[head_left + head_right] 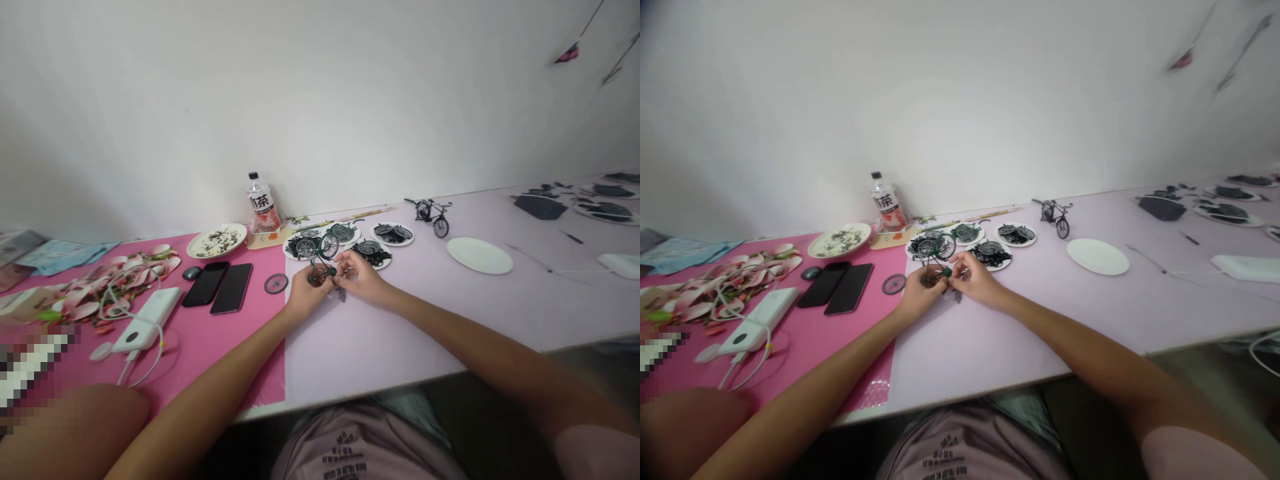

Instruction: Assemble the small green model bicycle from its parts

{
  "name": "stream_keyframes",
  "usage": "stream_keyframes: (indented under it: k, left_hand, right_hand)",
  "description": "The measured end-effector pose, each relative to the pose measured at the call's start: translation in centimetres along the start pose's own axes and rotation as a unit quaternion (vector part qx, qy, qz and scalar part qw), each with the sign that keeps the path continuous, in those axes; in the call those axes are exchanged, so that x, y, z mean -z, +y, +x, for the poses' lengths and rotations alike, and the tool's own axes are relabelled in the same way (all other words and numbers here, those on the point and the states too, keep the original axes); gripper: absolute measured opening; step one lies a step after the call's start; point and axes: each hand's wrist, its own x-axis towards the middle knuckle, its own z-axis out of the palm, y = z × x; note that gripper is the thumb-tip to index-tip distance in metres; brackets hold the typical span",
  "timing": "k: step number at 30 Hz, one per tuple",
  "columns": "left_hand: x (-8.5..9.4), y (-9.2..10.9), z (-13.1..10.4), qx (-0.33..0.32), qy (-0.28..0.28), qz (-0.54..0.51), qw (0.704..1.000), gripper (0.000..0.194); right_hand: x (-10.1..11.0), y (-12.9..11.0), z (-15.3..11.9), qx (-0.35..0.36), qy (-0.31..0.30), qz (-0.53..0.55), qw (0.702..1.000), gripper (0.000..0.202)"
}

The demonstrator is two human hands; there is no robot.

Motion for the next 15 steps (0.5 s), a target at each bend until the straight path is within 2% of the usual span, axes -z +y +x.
stream_keyframes:
  k: [5, 8, 10, 15]
  left_hand:
    - [-0.2, -0.4, 0.0, 0.001, -0.009, -0.022, 1.0, 0.026]
    - [-0.3, -0.6, 0.0, 0.007, -0.008, -0.038, 0.999, 0.027]
    - [-0.4, -0.7, 0.1, 0.015, -0.005, -0.049, 0.999, 0.026]
    - [-0.5, -0.6, 0.2, 0.027, 0.001, -0.06, 0.998, 0.025]
  right_hand:
    - [1.9, -1.1, 0.5, 0.074, 0.014, -0.154, 0.985, 0.025]
    - [3.5, -1.2, 1.2, 0.138, 0.032, -0.263, 0.954, 0.014]
    - [4.4, -1.0, 1.7, 0.167, 0.016, -0.333, 0.928, 0.015]
    - [5.5, 0.0, 2.0, 0.155, -0.042, -0.436, 0.886, 0.018]
